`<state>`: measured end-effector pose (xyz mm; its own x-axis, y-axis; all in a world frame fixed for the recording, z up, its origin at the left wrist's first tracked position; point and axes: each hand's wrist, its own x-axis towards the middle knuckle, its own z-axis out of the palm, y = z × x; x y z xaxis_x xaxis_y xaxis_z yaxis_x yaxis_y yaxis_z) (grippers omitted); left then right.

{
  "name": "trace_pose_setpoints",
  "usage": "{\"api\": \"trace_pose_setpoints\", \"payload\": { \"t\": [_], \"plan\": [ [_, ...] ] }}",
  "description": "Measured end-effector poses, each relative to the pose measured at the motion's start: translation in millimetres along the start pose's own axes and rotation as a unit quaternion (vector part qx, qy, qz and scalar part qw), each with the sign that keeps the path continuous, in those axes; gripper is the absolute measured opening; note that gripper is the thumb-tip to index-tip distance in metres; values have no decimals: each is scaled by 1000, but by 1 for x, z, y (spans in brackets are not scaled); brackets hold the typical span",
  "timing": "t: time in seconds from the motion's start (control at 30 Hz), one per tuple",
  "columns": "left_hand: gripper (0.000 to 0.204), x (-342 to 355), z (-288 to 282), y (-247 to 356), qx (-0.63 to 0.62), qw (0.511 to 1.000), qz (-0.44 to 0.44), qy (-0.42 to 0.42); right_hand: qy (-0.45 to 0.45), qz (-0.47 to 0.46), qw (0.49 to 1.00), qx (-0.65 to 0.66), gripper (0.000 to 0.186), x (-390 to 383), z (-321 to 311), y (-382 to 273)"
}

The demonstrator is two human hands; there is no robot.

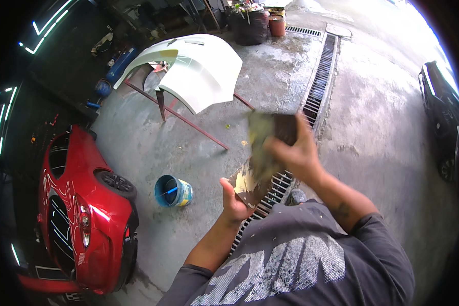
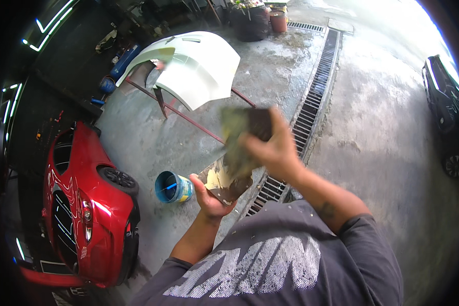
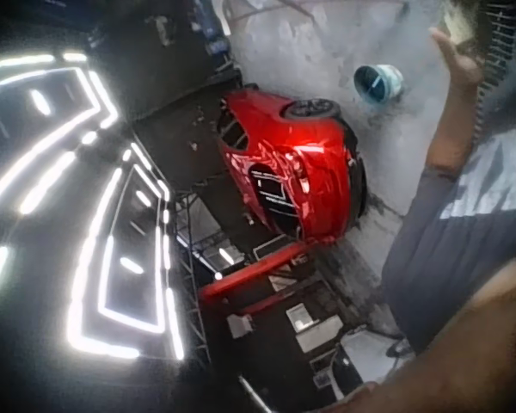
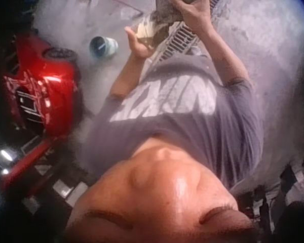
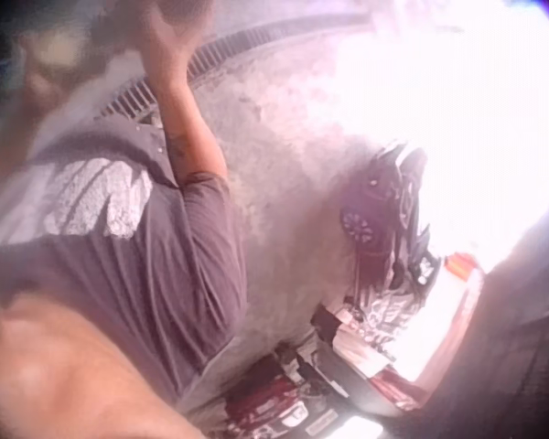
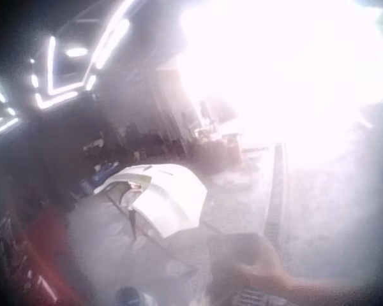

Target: The person sands a white car bumper mounted on a stand using a sanding block and sandpaper. They repeatedly rub the surface, switch sandpaper sheets, and inspect the bumper while working in a garage.

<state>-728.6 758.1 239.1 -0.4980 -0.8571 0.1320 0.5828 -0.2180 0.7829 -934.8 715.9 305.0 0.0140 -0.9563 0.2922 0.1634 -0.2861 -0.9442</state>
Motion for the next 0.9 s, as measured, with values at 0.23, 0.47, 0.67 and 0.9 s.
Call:
{"api": "trace_pose_setpoints", "payload": {
  "t": [0.23,0.47,0.67,0.9],
  "plan": [
    [113,5,-22,-1,-117,991,18,-64,13,-12,1000,-5,54,10,3,5],
    [119,23,23,23,-56,997,46,39,-21,15,1000,16,56,4,4,5],
    [121,19,-2,8,-223,975,12,-16,27,8,997,67,55,13,-1,10],
    [116,20,1,10,-187,982,-11,0,29,-8,999,-18,56,17,-5,-2]
  ]
}}
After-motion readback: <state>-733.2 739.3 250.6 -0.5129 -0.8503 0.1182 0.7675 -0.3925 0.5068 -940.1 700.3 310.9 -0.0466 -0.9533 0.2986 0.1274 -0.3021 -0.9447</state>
